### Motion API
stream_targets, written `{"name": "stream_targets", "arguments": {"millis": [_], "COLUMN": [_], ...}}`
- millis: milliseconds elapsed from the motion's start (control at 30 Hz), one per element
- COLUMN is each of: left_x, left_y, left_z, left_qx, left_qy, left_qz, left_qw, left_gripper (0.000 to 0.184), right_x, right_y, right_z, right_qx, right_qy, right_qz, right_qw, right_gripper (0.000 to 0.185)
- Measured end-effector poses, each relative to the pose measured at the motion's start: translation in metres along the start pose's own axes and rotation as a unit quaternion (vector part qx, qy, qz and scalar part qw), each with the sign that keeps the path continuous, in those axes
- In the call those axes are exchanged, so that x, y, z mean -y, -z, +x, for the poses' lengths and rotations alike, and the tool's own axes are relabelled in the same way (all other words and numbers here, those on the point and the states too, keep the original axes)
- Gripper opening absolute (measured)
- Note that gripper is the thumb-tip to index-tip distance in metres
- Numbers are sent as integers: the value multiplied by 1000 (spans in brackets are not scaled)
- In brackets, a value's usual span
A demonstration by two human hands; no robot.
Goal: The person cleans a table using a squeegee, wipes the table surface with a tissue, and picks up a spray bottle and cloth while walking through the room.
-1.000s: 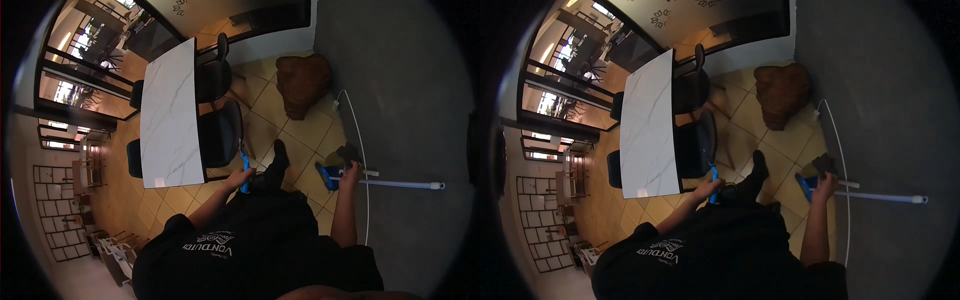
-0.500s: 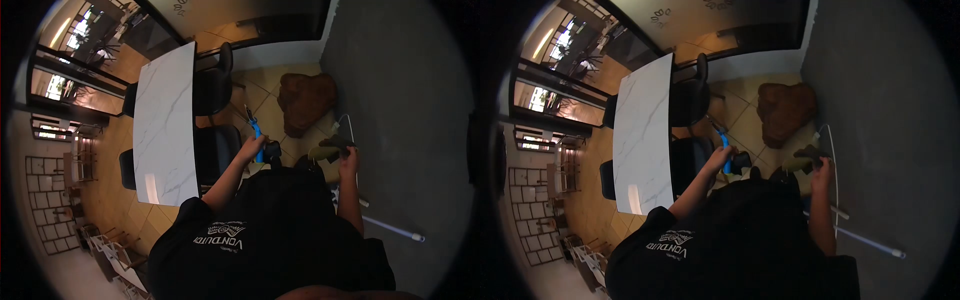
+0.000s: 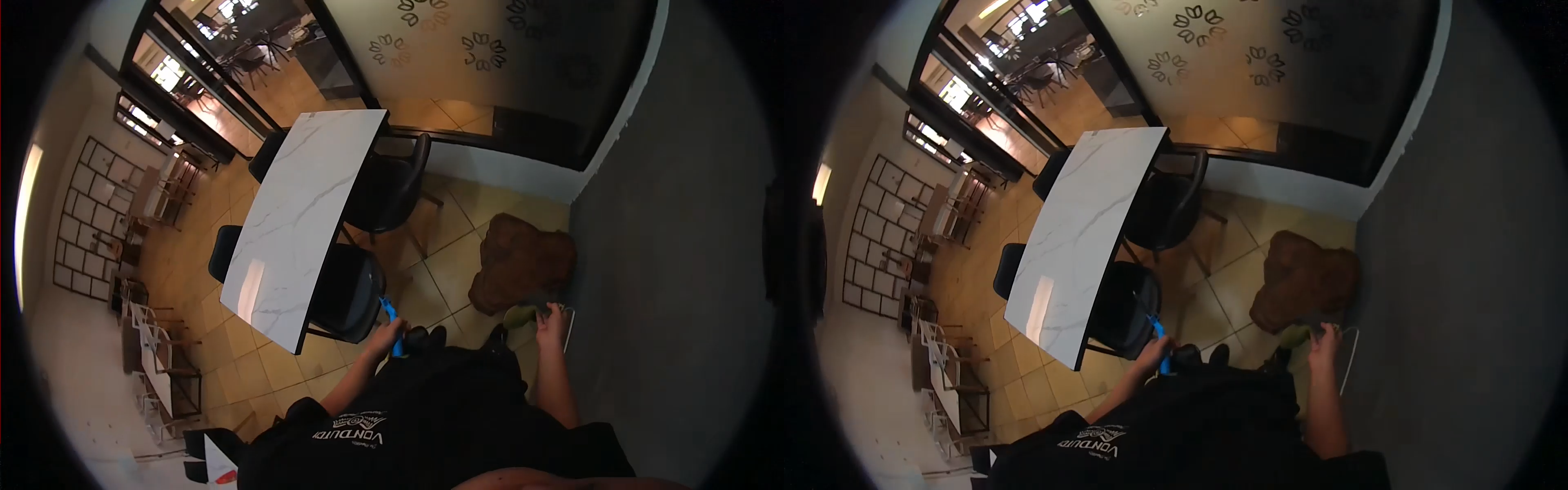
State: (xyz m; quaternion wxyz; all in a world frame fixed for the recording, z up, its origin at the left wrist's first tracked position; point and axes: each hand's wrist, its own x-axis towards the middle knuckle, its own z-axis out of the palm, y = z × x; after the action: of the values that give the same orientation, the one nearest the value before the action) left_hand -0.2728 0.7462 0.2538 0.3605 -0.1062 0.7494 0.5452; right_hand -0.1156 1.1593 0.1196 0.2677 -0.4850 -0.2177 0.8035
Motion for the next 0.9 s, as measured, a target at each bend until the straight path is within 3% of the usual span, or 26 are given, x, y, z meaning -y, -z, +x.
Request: {"name": "stream_targets", "arguments": {"millis": [67,133,167,200,233,567,633,900], "left_x": [2,-3,-8,-7,-4,67,91,132], "left_y": [-13,-25,-28,-25,-22,-20,-20,1], "left_z": [-13,-32,-40,-49,-59,-137,-141,-144], "left_qx": [-17,-38,-44,-52,-60,-132,-141,-123], "left_qy": [-5,47,53,51,52,95,109,30], "left_qz": [-18,12,13,10,8,-43,-132,-146], "left_qw": [1000,998,998,997,997,986,975,981], "left_gripper": [38,39,39,39,40,39,39,39], "right_x": [3,1,1,-5,-10,-25,-27,-88], "right_y": [28,50,43,23,1,-35,-15,52], "right_z": [35,64,69,63,54,104,111,75], "right_qx": [183,328,324,146,-47,-137,-132,25], "right_qy": [-153,-302,-309,-204,-81,-25,-14,-188], "right_qz": [184,360,360,160,-62,-96,-109,-253], "right_qw": [954,820,818,955,994,986,985,949], "right_gripper": [29,28,28,24,20,24,25,42]}}
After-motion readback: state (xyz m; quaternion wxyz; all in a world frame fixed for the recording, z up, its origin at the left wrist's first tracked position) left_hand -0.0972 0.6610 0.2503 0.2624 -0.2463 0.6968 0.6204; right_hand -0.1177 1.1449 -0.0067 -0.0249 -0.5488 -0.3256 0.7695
